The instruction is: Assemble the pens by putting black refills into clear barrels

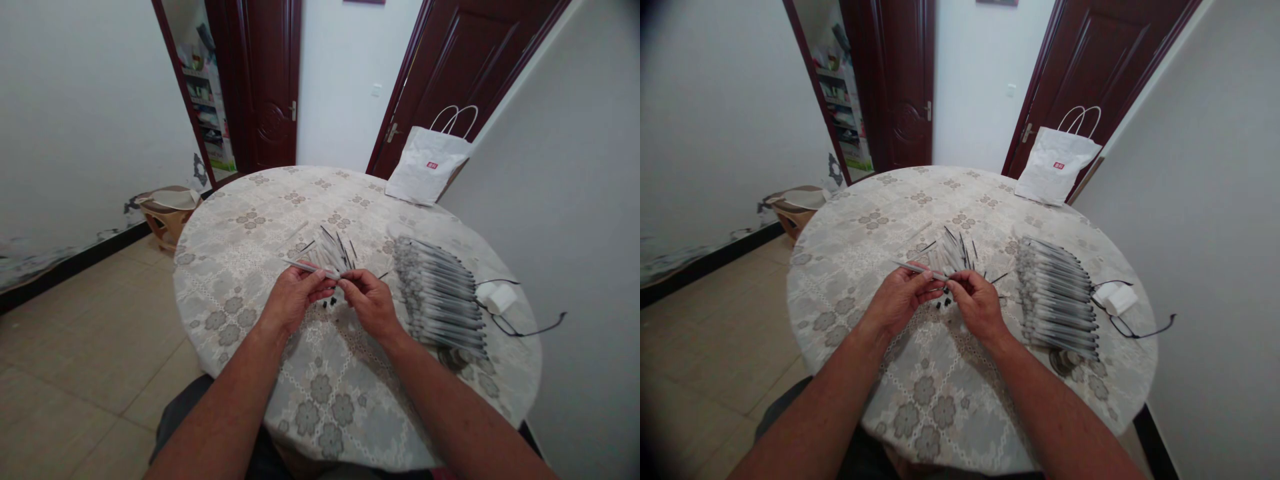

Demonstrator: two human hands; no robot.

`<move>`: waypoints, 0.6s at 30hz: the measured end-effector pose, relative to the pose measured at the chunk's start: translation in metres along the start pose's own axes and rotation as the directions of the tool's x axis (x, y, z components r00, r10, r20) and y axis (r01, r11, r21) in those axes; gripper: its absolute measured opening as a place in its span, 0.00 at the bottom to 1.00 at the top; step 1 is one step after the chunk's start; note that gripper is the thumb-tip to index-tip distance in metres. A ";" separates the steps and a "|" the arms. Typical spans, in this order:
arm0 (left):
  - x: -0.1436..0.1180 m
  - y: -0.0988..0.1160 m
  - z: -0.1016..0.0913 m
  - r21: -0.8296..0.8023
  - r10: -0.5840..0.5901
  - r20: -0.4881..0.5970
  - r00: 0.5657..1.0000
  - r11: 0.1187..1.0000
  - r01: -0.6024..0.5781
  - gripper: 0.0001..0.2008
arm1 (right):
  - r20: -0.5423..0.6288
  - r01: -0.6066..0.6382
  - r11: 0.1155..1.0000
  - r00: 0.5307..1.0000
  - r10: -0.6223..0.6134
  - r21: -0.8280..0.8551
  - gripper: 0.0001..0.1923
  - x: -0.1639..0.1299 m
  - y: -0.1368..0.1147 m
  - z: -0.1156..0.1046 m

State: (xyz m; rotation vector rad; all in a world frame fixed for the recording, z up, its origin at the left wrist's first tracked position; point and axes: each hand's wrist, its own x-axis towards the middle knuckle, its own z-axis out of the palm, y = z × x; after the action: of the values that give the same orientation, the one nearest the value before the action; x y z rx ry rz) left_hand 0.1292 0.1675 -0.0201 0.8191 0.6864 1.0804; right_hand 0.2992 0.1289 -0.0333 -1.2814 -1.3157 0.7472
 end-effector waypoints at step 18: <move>-0.002 0.000 0.001 0.026 -0.015 0.003 1.000 1.000 0.015 0.15 | 0.114 0.146 0.943 0.987 -0.116 -0.299 0.10 -0.007 -0.006 -0.005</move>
State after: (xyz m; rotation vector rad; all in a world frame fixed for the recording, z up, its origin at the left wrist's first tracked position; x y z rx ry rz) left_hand 0.1293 0.1658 -0.0195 0.8371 0.7041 1.0579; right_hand 0.3012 0.1201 -0.0281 -1.3984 -1.6262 0.5283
